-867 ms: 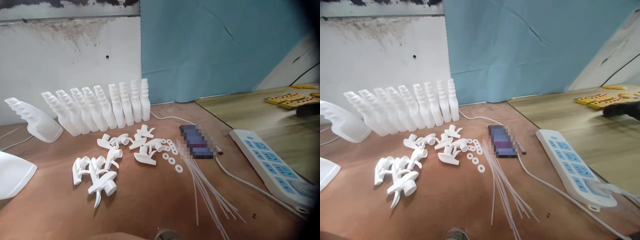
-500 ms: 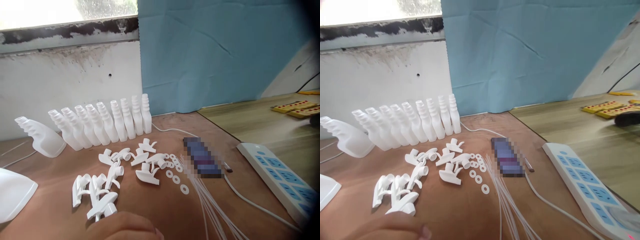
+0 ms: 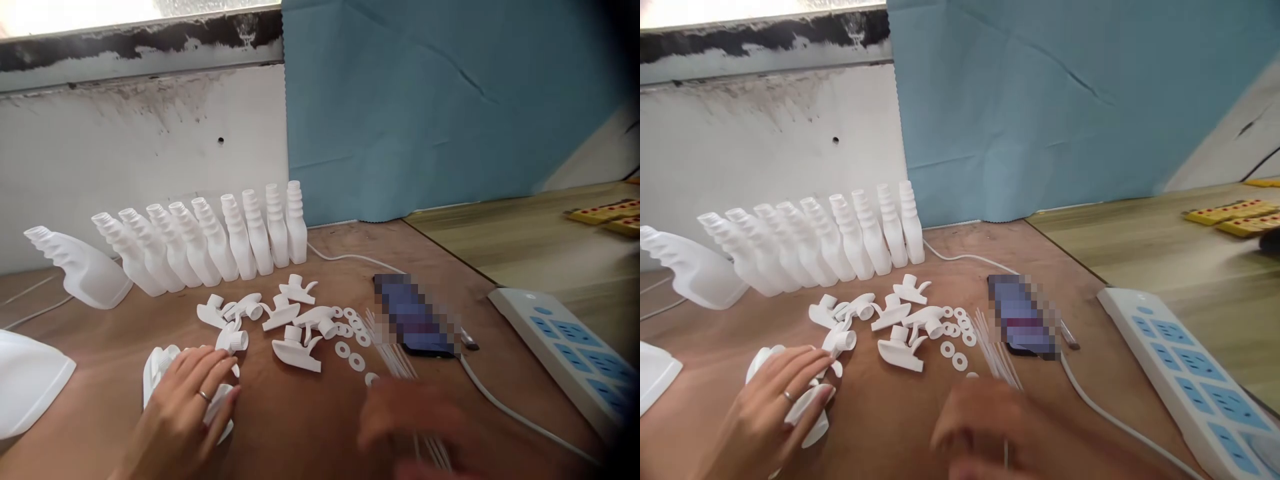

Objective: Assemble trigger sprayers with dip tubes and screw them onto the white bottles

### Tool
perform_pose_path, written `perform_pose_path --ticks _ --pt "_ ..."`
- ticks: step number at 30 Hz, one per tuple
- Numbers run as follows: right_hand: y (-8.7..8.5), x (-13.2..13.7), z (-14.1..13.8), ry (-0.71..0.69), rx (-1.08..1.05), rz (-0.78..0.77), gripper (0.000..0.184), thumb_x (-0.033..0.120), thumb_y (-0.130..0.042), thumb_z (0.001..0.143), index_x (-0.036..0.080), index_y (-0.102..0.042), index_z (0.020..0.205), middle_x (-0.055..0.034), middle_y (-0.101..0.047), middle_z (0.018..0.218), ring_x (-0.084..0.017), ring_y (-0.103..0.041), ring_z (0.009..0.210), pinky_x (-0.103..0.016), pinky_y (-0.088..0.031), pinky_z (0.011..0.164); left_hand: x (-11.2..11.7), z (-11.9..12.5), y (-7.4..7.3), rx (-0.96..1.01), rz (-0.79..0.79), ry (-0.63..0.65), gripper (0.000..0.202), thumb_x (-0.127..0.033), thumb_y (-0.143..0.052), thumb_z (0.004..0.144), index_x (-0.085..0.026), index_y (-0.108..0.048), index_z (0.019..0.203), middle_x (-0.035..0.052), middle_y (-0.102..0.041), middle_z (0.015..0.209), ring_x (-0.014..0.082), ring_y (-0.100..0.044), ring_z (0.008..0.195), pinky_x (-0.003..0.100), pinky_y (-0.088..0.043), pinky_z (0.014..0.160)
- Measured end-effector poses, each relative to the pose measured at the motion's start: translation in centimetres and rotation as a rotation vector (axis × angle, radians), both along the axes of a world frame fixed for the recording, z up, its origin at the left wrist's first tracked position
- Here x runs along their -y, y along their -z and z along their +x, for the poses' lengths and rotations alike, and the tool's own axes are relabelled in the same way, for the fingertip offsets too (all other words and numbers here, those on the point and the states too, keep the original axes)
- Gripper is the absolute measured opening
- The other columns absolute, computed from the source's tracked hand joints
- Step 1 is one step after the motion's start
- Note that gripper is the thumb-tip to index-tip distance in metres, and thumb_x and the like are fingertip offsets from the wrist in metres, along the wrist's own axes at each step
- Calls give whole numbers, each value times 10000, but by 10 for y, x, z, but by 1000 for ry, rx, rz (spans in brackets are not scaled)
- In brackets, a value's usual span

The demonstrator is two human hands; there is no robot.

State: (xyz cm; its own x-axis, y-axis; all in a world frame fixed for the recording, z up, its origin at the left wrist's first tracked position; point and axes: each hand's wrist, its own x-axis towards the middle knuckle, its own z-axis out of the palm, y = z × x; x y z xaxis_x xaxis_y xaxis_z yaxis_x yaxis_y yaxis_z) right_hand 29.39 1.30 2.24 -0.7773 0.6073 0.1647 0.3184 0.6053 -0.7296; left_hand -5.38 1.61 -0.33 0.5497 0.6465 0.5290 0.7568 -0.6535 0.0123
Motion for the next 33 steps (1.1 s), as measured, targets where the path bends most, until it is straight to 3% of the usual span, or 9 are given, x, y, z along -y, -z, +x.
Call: perform_pose_path --ticks 4,7,9,11,14,18,21,26,33 --pt "23 -31 12 315 123 249 211 231 -475 983 215 -685 978 -70 -707 848 -219 -652 810 -366 -513 773 -24 -36 -9 -2 87 -131 255 -176 -586 937 -151 -573 1191 102 -641 1117 262 -593 1037 430 -446 944" --pt "38 -35 16 336 250 318 185 233 -536 940 239 -696 1032 -81 -718 985 -262 -665 927 -431 -512 857 -45 -65 -27 139 70 -438 257 -330 -526 982 -153 -613 1147 75 -617 1186 274 -580 1131 404 -474 952" --pt "41 -32 19 329 305 286 187 268 -564 926 250 -689 1064 -84 -707 1061 -282 -657 991 -466 -506 899 -52 -76 -36 284 18 -680 331 -415 -446 1006 -161 -617 1133 38 -598 1211 257 -602 1092 334 -510 838" --pt "41 -29 22 321 329 234 207 309 -577 925 255 -675 1098 -90 -690 1125 -293 -639 1050 -481 -496 932 -48 -75 -39 409 -61 -758 350 -469 -451 996 -190 -624 1118 0 -622 1150 223 -635 1005 244 -494 673" --pt "38 -28 25 298 340 175 228 303 -576 927 263 -656 1137 -94 -667 1180 -298 -608 1108 -490 -477 966 -28 -51 -32 471 -245 -462 294 -466 -538 955 -224 -633 1093 4 -659 1062 201 -635 999 195 -485 602" --pt "35 -31 25 274 365 102 190 193 -499 940 243 -662 1023 -81 -676 1047 -275 -621 1017 -476 -486 923 -2 -14 -29 19 -436 18 221 -315 -580 933 -256 -589 1147 45 -619 1192 215 -570 1124 307 -504 927" --pt "35 -33 23 301 314 61 158 175 -521 923 245 -648 985 -71 -675 1025 -258 -621 1002 -406 -508 869 4 -7 -37 -206 -512 73 270 -340 -706 825 -263 -623 1069 42 -623 1178 254 -565 1102 366 -494 941" --pt "39 -33 21 346 228 6 77 180 -568 910 239 -618 904 -35 -652 893 -211 -618 870 -326 -503 767 4 -20 -31 -240 -527 15 475 -158 -712 727 -287 -618 1175 56 -616 1205 254 -585 1072 344 -523 885" --pt "34 -26 9 329 50 -2 112 179 -555 947 215 -635 878 -19 -648 841 -152 -621 749 -266 -500 691 2 15 -17 -102 -547 200 418 -170 -587 910 -322 -553 1298 26 -658 1142 180 -640 940 272 -548 810"
